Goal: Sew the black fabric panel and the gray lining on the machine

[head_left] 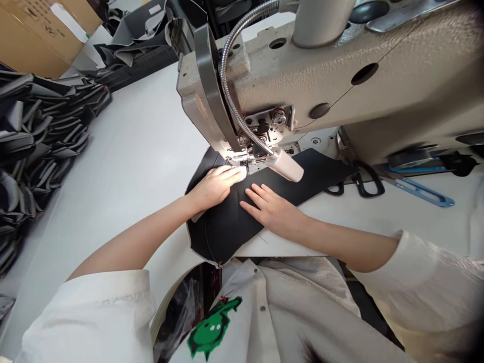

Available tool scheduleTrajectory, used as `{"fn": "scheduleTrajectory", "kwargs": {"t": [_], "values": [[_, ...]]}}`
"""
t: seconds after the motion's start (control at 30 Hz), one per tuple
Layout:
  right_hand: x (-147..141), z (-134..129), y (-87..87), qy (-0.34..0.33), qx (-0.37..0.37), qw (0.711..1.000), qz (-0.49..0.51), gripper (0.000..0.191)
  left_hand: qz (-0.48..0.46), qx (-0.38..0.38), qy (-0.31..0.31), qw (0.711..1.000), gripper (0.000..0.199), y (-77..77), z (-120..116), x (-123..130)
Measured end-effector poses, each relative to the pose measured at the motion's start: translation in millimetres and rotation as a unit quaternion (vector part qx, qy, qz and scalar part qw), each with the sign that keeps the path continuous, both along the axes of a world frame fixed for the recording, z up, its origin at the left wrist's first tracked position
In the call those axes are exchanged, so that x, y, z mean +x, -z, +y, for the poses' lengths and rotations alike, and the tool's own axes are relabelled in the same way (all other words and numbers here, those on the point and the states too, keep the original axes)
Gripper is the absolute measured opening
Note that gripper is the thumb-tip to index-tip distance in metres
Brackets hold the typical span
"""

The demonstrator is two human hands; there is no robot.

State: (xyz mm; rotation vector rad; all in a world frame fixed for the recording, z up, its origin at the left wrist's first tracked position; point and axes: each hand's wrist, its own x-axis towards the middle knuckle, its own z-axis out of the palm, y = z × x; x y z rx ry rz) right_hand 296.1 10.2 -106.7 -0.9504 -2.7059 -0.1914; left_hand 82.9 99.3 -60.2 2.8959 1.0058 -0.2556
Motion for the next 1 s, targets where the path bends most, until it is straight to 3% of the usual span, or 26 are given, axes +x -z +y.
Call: {"fn": "scheduleTrajectory", "kwargs": {"t": [0.53, 1.0], "values": [[6, 8, 2.5, 0.003, -0.013, 1.000, 0.021, 0.040, 0.017, 0.005, 0.002, 1.000, 0.060, -2.7, 8, 8], [3, 4, -3.8, -0.063, -0.065, 0.995, 0.036, 0.047, -0.033, 0.050, 0.001, 0.998, 0.056, 5.9, 6, 6]]}}
